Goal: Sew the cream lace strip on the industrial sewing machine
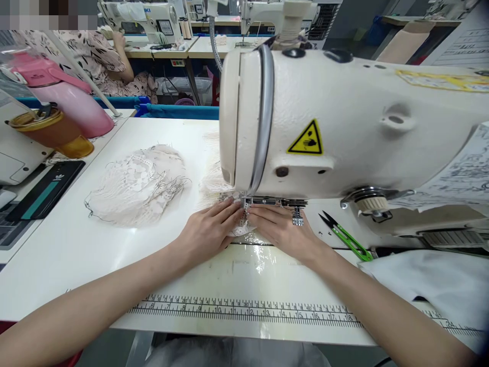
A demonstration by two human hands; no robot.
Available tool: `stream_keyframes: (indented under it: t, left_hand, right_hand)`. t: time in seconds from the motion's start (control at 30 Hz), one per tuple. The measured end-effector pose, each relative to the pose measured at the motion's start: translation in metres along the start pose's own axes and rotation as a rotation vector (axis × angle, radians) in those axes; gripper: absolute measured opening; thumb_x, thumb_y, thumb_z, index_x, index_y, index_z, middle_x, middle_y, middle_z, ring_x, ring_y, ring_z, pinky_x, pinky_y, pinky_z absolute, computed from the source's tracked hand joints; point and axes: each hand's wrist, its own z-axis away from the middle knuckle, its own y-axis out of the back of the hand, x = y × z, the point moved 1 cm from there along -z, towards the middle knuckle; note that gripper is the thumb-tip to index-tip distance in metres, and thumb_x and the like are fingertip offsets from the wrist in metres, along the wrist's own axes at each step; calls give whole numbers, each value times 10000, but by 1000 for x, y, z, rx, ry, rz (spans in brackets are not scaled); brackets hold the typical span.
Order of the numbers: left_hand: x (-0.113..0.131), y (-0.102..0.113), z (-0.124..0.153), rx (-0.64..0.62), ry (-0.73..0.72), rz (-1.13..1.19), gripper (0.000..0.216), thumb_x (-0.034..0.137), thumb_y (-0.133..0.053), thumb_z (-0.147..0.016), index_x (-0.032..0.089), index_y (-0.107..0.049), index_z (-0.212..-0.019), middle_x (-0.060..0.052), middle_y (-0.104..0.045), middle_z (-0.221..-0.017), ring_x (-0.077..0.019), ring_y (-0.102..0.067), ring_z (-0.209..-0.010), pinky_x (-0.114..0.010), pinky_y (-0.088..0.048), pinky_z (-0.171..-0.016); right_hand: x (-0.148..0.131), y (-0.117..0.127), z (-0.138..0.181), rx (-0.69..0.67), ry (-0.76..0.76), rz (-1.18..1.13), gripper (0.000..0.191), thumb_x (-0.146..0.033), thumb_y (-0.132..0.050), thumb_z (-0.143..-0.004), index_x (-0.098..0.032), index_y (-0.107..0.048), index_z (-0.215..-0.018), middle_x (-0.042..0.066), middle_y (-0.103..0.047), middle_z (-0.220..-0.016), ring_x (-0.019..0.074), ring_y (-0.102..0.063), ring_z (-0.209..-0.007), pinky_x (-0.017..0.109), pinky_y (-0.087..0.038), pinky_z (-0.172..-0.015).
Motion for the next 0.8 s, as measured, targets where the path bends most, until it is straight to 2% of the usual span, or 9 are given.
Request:
stream_keyframes:
  t: [0.13, 0.4, 0.6, 0.8]
  left_hand:
    - [0, 0, -1, 13, -16, 14, 368, 240, -483, -953, 122, -569, -1291, -106, -592, -1315, -278, -559, -1231, -432, -561, -963]
    - [0, 1, -4, -20, -28, -18, 379, 245, -456, -958, 114, -566, -1296, -127, -585, -1323, -294, -539, -1255, -438, -542, -989]
    - [0, 1, -6, -38, 17, 18, 379, 254, -453, -965, 125, -560, -1305, -131, -577, -1331, -287, -520, -1277, -446, -503, -1041]
    - [0, 1, -8, -19, -9, 1, 358, 260, -431, -994, 117, -556, -1297, -109, -582, -1329, -262, -520, -1278, -427, -498, -1052]
  right_hand:
    - [-1, 2, 4, 27, -132, 35, 227, -149, -554, -914, -224, -648, -1106, 15, -691, -1177, 154, -682, -895, 299, -529, -731]
    - [5, -2, 5, 134, -164, -76, 235, -216, -572, -915, -264, -669, -1124, 30, -718, -1086, 156, -678, -873, 283, -548, -797]
    - [13, -9, 1, 161, -128, -92, 213, -235, -513, -939, -263, -671, -1079, 19, -729, -967, 144, -658, -785, 288, -542, -736]
    - [15, -11, -2, 220, -78, -12, 212, -221, -527, -929, -250, -670, -1083, 30, -731, -964, 140, -647, -804, 267, -503, -716]
